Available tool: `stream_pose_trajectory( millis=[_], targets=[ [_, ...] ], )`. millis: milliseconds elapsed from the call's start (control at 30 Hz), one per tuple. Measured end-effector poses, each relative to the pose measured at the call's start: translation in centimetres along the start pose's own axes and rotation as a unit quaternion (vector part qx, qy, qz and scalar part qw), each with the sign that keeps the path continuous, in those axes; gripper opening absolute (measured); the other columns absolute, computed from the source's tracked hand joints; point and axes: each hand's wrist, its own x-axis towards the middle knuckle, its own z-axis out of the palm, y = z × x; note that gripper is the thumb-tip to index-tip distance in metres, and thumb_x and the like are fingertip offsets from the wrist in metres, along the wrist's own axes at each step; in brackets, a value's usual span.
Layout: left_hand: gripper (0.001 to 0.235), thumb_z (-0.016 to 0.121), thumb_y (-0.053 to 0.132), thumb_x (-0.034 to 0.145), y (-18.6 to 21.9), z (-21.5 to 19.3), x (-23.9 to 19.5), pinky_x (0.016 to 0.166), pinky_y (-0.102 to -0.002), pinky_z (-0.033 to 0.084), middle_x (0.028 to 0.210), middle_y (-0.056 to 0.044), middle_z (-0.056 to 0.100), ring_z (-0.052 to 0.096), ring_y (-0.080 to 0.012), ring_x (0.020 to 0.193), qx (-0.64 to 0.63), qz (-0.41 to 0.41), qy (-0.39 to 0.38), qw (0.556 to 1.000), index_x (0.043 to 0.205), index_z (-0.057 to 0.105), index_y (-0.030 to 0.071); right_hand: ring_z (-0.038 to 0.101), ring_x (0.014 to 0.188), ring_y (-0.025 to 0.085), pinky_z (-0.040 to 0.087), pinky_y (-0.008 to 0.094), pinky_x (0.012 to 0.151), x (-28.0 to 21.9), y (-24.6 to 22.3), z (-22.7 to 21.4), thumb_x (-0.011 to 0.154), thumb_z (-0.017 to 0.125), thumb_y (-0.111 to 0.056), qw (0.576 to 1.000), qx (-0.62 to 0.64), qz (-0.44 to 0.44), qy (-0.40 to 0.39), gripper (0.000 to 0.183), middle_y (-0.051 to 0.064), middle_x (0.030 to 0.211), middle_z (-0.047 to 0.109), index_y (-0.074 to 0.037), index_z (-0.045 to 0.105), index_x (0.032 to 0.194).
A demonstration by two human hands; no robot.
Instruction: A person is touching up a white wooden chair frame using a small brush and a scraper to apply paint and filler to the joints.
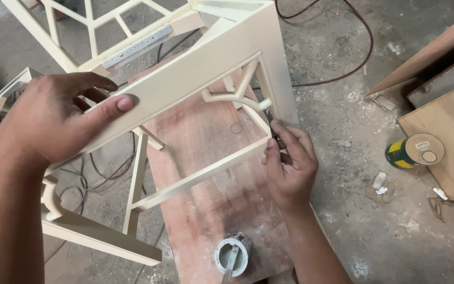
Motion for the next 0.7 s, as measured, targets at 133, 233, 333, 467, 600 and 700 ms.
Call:
stream_pose_trajectory(
  millis=[133, 233, 333, 467, 600, 700],
  targets=[
    [0.057, 0.058, 0.061, 0.090, -0.1, 0.0, 0.1, 0.071, -0.046, 0.054, 0.086, -0.012, 0.078, 0.072, -0.0277, 0.077, 0.008, 0.003, 0.001, 1.000, 0.114, 0.078, 0.013, 0.067, 0.085, 0.016, 0.069, 0.022, 0.067, 0.5, -0.4, 1.0, 0.103, 0.061, 0.007, 1.000, -0.023, -0.015, 0.013, 0.030, 0.017, 0.121, 0.060, 0.003, 0.062, 0.132],
    [0.059, 0.058, 0.063, 0.090, -0.3, 0.1, 0.3, 0.068, -0.046, 0.051, 0.081, -0.014, 0.076, 0.069, -0.0289, 0.075, 0.019, -0.013, -0.001, 1.000, 0.114, 0.079, 0.014, 0.063, 0.078, 0.016, 0.065, 0.022, 0.068, -0.1, 0.0, 1.6, 0.103, 0.059, 0.006, 1.000, -0.023, -0.019, -0.002, 0.028, 0.015, 0.116, 0.059, 0.004, 0.064, 0.130],
    [0.062, 0.056, 0.066, 0.088, -0.6, 0.0, 0.7, 0.072, -0.046, 0.052, 0.089, -0.011, 0.079, 0.073, -0.0267, 0.085, 0.023, -0.009, 0.010, 1.000, 0.115, 0.078, 0.015, 0.068, 0.082, 0.018, 0.068, 0.030, 0.083, -0.7, 0.5, 2.6, 0.104, 0.057, 0.001, 0.998, 0.061, 0.019, 0.020, 0.026, 0.017, 0.118, 0.058, 0.007, 0.062, 0.129],
    [0.066, 0.054, 0.066, 0.090, -1.1, 0.1, 1.1, 0.067, -0.048, 0.056, 0.088, -0.016, 0.079, 0.075, -0.0288, 0.082, 0.027, -0.009, 0.012, 1.000, 0.118, 0.078, 0.011, 0.076, 0.098, 0.023, 0.067, 0.034, 0.097, -1.1, 0.8, 5.2, 0.103, 0.060, 0.002, 0.976, 0.164, 0.063, 0.129, 0.024, 0.017, 0.116, 0.069, 0.003, 0.061, 0.127],
    [0.065, 0.055, 0.066, 0.095, -2.7, 0.7, 1.7, 0.063, -0.044, 0.054, 0.088, -0.011, 0.078, 0.074, -0.0256, 0.080, 0.030, 0.048, 0.056, 0.997, 0.112, 0.080, 0.009, 0.076, 0.098, 0.024, 0.064, 0.035, 0.096, -0.8, 1.8, 8.4, 0.104, 0.059, 0.001, 0.948, 0.205, 0.057, 0.237, 0.019, 0.019, 0.113, 0.072, 0.003, 0.061, 0.123],
    [0.077, 0.048, 0.071, 0.093, -3.3, 0.9, 1.8, 0.062, -0.046, 0.055, 0.094, -0.016, 0.078, 0.075, -0.0299, 0.086, 0.039, 0.079, 0.072, 0.994, 0.119, 0.079, 0.006, 0.075, 0.107, 0.036, 0.063, 0.038, 0.101, -0.7, 3.1, 10.6, 0.101, 0.065, -0.006, 0.912, 0.281, 0.065, 0.293, 0.022, 0.025, 0.120, 0.070, 0.001, 0.061, 0.121]
  ],
)
